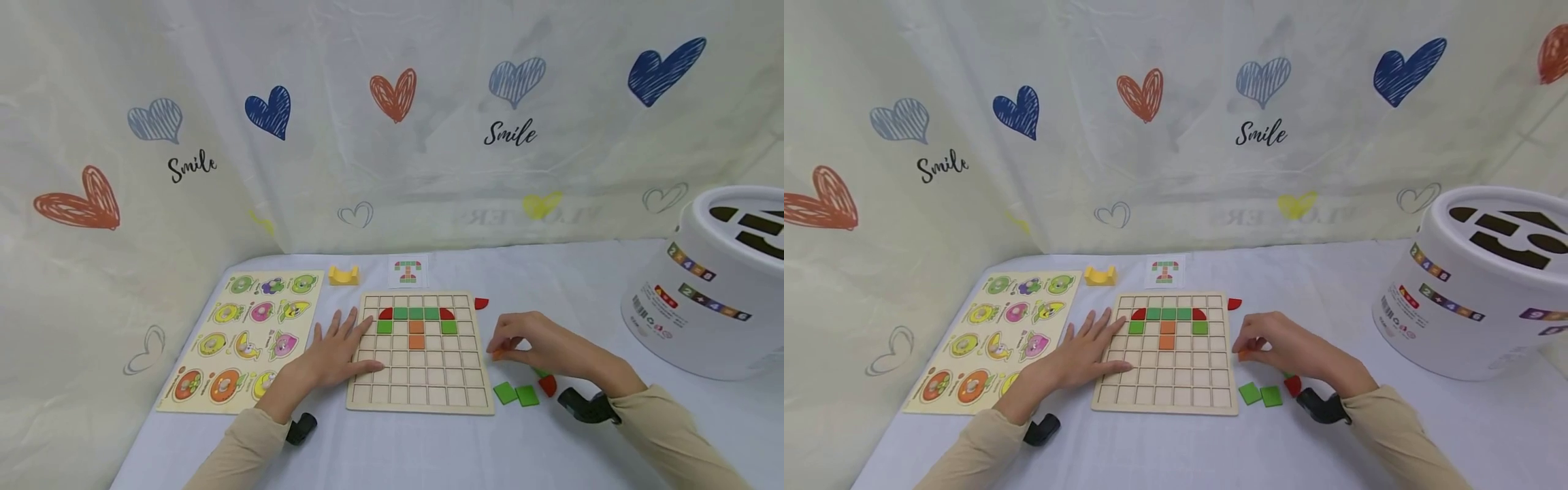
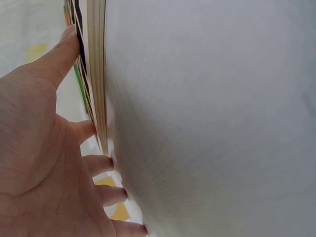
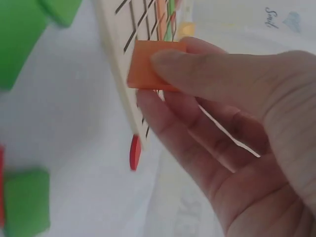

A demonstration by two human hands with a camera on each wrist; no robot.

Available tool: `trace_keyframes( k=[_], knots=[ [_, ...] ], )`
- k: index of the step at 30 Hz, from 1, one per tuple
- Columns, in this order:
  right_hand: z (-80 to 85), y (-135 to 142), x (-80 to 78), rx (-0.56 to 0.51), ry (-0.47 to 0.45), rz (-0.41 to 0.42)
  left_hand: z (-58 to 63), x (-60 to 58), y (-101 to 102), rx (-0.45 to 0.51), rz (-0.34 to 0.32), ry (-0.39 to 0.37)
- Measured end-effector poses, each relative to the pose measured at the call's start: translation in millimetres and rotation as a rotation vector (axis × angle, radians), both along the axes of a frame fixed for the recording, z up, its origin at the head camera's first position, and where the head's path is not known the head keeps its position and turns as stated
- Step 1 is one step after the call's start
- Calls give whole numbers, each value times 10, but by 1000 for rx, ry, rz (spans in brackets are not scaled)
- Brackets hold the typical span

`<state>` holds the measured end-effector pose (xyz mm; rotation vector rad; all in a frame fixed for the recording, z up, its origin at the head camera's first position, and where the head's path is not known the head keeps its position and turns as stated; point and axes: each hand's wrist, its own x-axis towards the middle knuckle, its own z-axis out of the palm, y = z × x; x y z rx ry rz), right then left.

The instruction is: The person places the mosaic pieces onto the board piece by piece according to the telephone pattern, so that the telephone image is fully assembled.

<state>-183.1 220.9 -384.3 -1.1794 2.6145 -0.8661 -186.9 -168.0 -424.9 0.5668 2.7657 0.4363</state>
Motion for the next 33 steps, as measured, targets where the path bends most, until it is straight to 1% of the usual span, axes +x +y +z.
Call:
trace_keyframes(
  k=[6, 8, 10, 14, 17, 21, 25, 28, 33],
  knots=[
    [-77, -304, -129, -160, 100, 71, -7, -8, -2, -7, -1, 9],
    [-114, -406, -165, -203, 112, 83, -12, -10, -4, -10, -1, 12],
    [-158, -502, -194, -230, 92, 80, -17, -12, -5, -20, -1, 12],
    [-244, -674, -219, -280, -26, 67, -15, -3, -4, -14, -1, 15],
    [-292, -779, -222, -305, -72, 64, -3, -1, 0, -11, -2, 14],
    [-327, -883, -231, -310, -52, 46, 6, -10, 7, -29, 1, 11],
    [-356, -958, -233, -310, -43, 25, 9, -10, 11, -27, 6, 10],
    [-384, -1003, -222, -304, -61, 14, 8, -10, 12, -21, 5, 9],
    [-424, -1043, -192, -258, -90, -15, -4, -13, 12, -27, 3, 4]
  ],
)
